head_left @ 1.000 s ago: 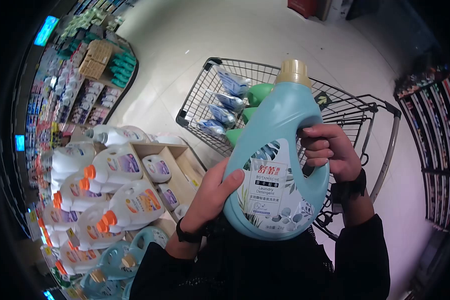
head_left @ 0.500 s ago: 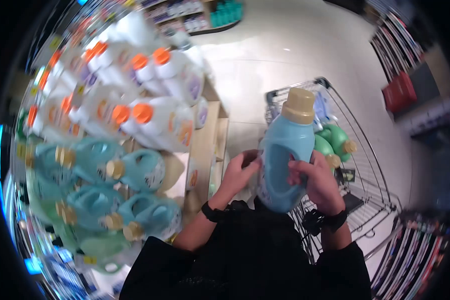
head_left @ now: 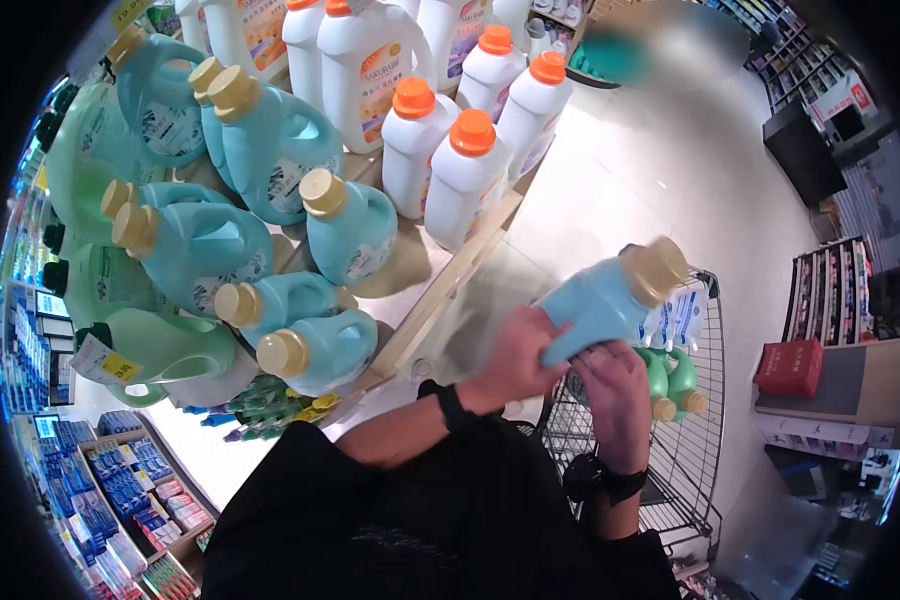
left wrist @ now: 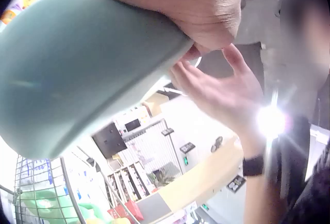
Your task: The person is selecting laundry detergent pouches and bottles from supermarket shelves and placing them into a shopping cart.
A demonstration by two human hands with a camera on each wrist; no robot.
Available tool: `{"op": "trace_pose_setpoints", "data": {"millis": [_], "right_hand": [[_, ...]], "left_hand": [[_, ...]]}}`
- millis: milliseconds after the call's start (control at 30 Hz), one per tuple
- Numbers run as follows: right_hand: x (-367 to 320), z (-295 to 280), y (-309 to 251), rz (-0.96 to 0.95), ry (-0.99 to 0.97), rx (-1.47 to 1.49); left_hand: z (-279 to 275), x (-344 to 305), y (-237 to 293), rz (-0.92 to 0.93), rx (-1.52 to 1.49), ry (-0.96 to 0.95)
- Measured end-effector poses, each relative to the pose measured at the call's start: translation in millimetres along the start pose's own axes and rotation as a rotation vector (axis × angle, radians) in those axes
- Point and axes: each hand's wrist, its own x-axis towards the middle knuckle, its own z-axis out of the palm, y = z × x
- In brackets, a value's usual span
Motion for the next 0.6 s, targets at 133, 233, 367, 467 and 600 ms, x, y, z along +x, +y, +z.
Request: {"op": "trace_pose_setpoints", "data": {"millis": [133,233,367,467,600], "right_hand": [[1,-26,3,-0.179,0.022,-0.369],[16,-36,13,-0.291,-0.048,-0.579],[16,-51,4,0.034,-0.300,-0.309],[-10,-31,-20,0.087,-0.279,-0.416],[-40,6,-28,0.054,-0.080,-0.514]], "left_hand": [[-42,6,-9,-0.352,-0.328,-0.041],[-77,9,-12,-0.553,-0.673,-0.139],[-100,40,-5,-0.498,-1.196,-0.169],[-98,43,-1,-0.656,-1.407,-0.073],[-104,49,10,-1.056,-1.589,0.003]]}}
